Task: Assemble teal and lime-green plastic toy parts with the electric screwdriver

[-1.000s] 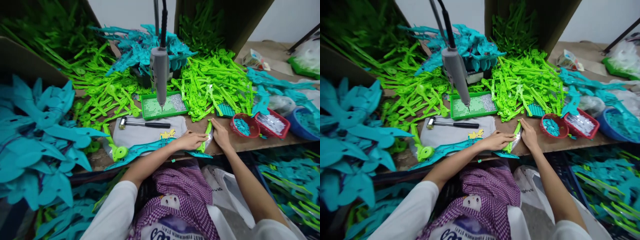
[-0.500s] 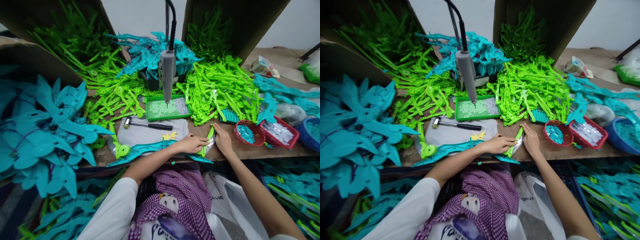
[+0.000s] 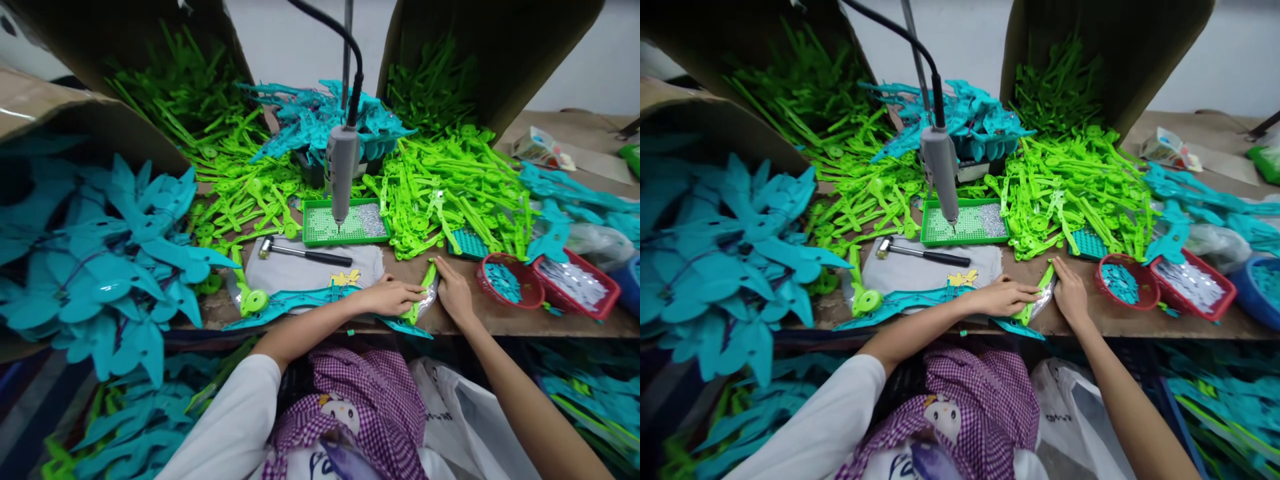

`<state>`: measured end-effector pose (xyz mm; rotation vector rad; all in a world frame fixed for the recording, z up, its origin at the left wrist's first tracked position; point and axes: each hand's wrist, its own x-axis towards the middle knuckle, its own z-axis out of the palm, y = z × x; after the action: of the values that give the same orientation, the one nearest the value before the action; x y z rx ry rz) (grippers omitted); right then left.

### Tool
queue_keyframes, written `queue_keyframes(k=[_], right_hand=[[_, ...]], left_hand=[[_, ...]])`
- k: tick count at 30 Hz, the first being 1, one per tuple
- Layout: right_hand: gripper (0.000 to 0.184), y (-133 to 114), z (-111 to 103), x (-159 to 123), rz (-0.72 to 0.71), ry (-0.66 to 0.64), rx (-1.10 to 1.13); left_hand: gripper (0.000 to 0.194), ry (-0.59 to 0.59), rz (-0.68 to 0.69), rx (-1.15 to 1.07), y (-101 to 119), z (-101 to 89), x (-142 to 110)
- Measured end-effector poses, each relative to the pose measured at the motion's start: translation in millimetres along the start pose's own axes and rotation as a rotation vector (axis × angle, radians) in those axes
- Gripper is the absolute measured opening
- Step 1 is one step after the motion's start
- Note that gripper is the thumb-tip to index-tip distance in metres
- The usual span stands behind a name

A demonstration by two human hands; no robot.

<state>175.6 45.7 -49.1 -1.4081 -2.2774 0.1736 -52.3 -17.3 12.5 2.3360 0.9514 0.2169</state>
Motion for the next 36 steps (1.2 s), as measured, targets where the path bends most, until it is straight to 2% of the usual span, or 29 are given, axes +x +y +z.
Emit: queue_keyframes(k=[8, 17, 27, 36], right_hand=[[0.064, 3.4, 4.1, 2.2, -0.042, -0.019, -0.039], [0.058, 9.1, 3.6, 4.8, 0.033, 0.033, 0.207], [0.062, 1.6, 1.3, 10.3, -0.022, -0.021, -0.17], [0.055, 3.2, -20.0, 33.9, -0.167, -0.19, -0.289]], left_hand=[[0.049, 0.032, 0.014, 0.017, -4.9, 2.0, -1.0], [0.046, 0.036, -0.024, -0.003, -2.8, -2.7, -1.0], [0.044, 0.081, -0.007, 0.014, -4.6, 2.4, -0.5], [0.043, 0.07, 0.009, 0.039, -1.1, 2.7, 2.2]])
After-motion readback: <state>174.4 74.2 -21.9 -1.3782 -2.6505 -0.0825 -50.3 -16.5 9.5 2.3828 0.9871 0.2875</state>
